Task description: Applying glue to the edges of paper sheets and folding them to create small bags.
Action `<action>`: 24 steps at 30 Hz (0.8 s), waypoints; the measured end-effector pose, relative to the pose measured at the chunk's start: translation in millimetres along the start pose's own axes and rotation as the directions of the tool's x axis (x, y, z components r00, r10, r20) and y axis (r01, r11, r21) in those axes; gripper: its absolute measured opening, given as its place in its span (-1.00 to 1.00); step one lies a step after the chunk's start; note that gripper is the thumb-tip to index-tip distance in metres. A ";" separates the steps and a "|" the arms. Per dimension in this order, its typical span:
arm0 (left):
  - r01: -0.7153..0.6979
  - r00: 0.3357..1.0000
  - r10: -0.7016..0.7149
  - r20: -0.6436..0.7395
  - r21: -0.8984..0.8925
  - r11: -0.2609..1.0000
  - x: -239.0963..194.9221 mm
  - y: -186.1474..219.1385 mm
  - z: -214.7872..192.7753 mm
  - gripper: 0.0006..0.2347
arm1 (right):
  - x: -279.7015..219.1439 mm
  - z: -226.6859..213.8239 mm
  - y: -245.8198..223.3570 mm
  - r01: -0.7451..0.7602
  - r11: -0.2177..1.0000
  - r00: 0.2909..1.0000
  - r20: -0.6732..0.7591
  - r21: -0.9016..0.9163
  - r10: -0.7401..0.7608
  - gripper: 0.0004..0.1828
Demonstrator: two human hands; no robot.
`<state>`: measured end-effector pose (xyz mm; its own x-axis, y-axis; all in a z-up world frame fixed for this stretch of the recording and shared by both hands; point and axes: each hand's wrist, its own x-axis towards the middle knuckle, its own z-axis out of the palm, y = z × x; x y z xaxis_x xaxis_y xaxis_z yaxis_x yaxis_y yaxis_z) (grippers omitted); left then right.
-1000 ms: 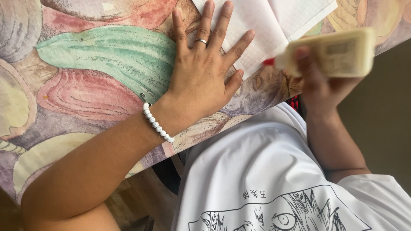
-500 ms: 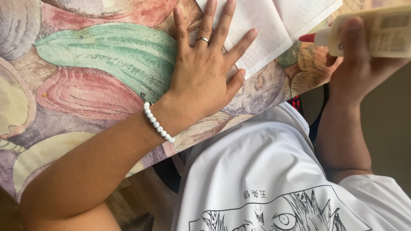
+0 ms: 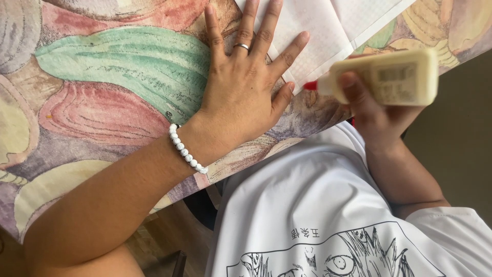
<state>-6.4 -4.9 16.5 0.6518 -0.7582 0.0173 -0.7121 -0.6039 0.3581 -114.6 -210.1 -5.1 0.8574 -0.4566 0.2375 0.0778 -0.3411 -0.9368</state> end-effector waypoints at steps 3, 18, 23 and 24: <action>-0.001 1.000 0.002 -0.012 0.005 1.000 -0.2 -0.4 2.6 -0.46 | 23.6 -17.3 19.5 0.140 0.990 0.988 -0.065 -0.010 -0.140 -0.68; -0.218 0.974 0.221 -0.050 0.065 0.974 8.6 -12.6 -0.8 -0.48 | 46.7 -61.9 93.4 0.296 0.946 0.944 -0.191 0.134 -0.268 -0.22; -0.255 0.961 0.258 -0.097 0.047 0.966 11.4 -16.0 -5.9 -0.59 | 51.5 -53.5 74.5 0.225 0.969 0.960 -0.196 0.100 -0.202 -0.50; -0.268 0.956 0.272 -0.114 0.045 0.962 11.6 -17.4 -6.1 -0.64 | 55.2 -67.3 99.8 0.291 0.943 0.933 -0.263 0.159 -0.244 -0.22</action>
<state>15.1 -1.8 16.2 0.4593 -0.8604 0.2206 -0.8717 -0.3888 0.2984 -93.7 -324.6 -68.2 0.6476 -0.5591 0.5178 0.4039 -0.3244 -0.8554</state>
